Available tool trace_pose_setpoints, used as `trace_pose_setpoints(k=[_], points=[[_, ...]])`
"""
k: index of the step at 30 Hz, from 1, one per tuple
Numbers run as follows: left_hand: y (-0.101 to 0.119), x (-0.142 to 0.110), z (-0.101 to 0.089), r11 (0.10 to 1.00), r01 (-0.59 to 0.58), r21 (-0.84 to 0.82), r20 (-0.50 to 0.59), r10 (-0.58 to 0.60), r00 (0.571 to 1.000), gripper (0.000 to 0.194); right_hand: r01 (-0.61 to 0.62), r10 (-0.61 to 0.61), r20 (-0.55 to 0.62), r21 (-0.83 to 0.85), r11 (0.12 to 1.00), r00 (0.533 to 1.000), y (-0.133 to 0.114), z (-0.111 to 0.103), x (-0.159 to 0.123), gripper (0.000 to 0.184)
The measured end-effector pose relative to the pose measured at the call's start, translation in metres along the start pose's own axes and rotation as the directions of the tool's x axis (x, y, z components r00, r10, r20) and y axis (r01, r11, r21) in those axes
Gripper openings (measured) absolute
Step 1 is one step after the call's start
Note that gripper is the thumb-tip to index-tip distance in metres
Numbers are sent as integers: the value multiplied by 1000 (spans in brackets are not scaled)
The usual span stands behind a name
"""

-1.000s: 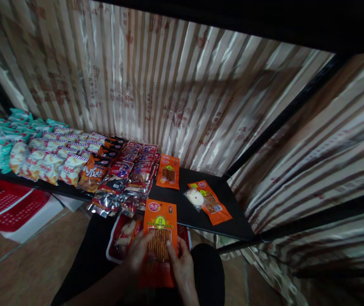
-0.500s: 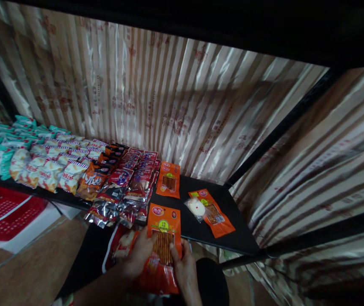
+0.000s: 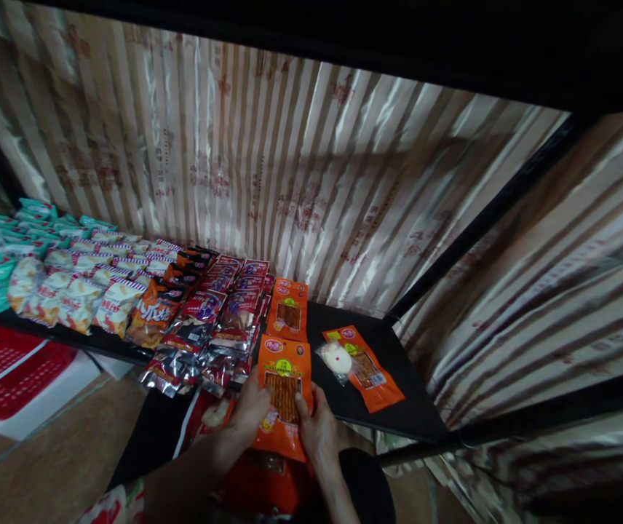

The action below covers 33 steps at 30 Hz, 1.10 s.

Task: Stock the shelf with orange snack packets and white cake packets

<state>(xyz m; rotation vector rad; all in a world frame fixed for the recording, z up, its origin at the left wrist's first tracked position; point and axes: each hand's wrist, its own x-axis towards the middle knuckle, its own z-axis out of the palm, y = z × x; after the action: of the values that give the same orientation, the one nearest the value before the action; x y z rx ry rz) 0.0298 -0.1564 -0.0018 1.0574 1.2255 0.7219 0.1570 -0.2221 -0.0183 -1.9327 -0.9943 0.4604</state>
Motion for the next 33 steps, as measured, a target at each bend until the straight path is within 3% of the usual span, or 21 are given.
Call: trace_pose_setpoints(k=[6,13,18,25,33], points=[[7,18,17,987,-42,153,-37,49,998,62,33,-32,4,-81,996,999,-1,6,24,50],[21,36,30,911,-38,411,-46,62,997,62,38,-43,-30,-155,987,999,5,12,49,54],[28,50,35,881,-61,470,-58,100,993,56,13,-20,-34,-184,983,999,3,14,63,52],[41,62,38,809,-66,584,-54,120,991,45,78,-75,20,-279,957,997,-3,16,79,45],[43,73,43,800,-42,598,-65,101,993,53,96,-74,70,-415,905,995,-9,18,96,41]])
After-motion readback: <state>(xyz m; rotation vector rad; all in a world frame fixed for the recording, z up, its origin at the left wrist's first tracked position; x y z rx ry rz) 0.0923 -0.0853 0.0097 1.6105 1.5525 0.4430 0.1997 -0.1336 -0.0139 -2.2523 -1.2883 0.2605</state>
